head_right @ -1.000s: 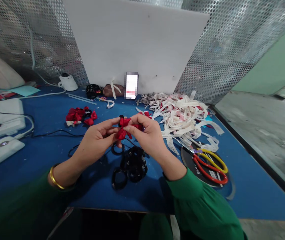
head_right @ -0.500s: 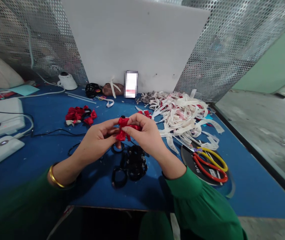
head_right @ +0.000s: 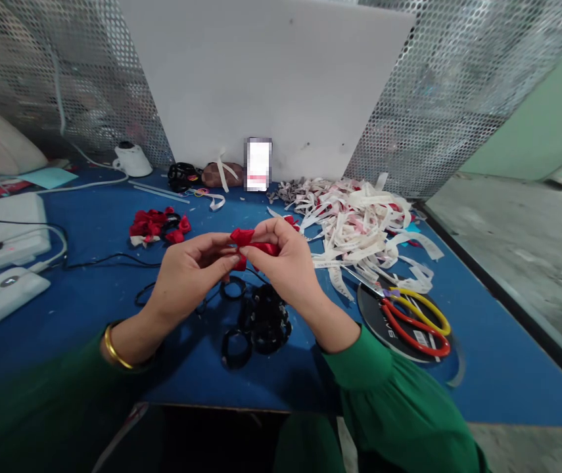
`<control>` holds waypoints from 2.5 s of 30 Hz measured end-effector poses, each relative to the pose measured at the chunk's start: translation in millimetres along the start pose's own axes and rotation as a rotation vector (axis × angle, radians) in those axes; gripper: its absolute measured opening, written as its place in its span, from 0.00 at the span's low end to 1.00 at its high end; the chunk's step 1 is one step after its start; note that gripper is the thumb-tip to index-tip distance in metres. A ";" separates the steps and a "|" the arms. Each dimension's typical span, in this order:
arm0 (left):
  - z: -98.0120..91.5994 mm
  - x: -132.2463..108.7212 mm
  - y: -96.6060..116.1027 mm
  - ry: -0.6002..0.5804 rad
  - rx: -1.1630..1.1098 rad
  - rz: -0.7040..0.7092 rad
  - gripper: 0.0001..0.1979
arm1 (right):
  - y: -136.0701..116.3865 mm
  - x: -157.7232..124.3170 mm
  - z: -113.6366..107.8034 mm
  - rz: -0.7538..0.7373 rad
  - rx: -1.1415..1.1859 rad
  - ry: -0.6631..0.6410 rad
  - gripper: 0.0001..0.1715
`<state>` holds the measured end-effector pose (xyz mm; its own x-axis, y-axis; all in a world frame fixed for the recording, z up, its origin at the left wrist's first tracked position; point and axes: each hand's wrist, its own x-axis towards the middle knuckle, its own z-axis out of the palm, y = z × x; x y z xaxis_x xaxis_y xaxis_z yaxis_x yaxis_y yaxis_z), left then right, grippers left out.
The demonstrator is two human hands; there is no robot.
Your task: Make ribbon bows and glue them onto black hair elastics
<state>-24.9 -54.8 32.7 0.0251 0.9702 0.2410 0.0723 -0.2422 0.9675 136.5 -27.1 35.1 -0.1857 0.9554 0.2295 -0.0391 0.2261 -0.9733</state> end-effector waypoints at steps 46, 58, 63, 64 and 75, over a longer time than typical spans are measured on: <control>-0.4 0.1 -3.3 -0.021 0.136 -0.005 0.09 | 6.2 -8.4 15.6 0.095 0.248 0.209 0.17; -3.2 -0.9 -0.9 -0.006 0.210 0.011 0.08 | 7.2 -9.4 19.2 0.096 0.271 0.197 0.18; -3.0 -1.7 -0.2 -0.022 0.211 -0.001 0.09 | 7.3 -9.1 19.6 0.072 0.282 0.200 0.17; -2.7 -1.5 -0.9 -0.020 0.204 -0.003 0.10 | 7.6 -9.0 19.6 0.063 0.281 0.208 0.17; -2.0 0.2 -8.9 -0.017 0.189 -0.006 0.12 | 10.0 -8.9 21.7 0.072 0.327 0.246 0.17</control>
<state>-27.6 -52.5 24.3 0.0408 0.9717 0.2328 0.2583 -0.2353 0.9370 116.5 -37.4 23.2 0.0394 0.9924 0.1164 -0.3522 0.1228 -0.9278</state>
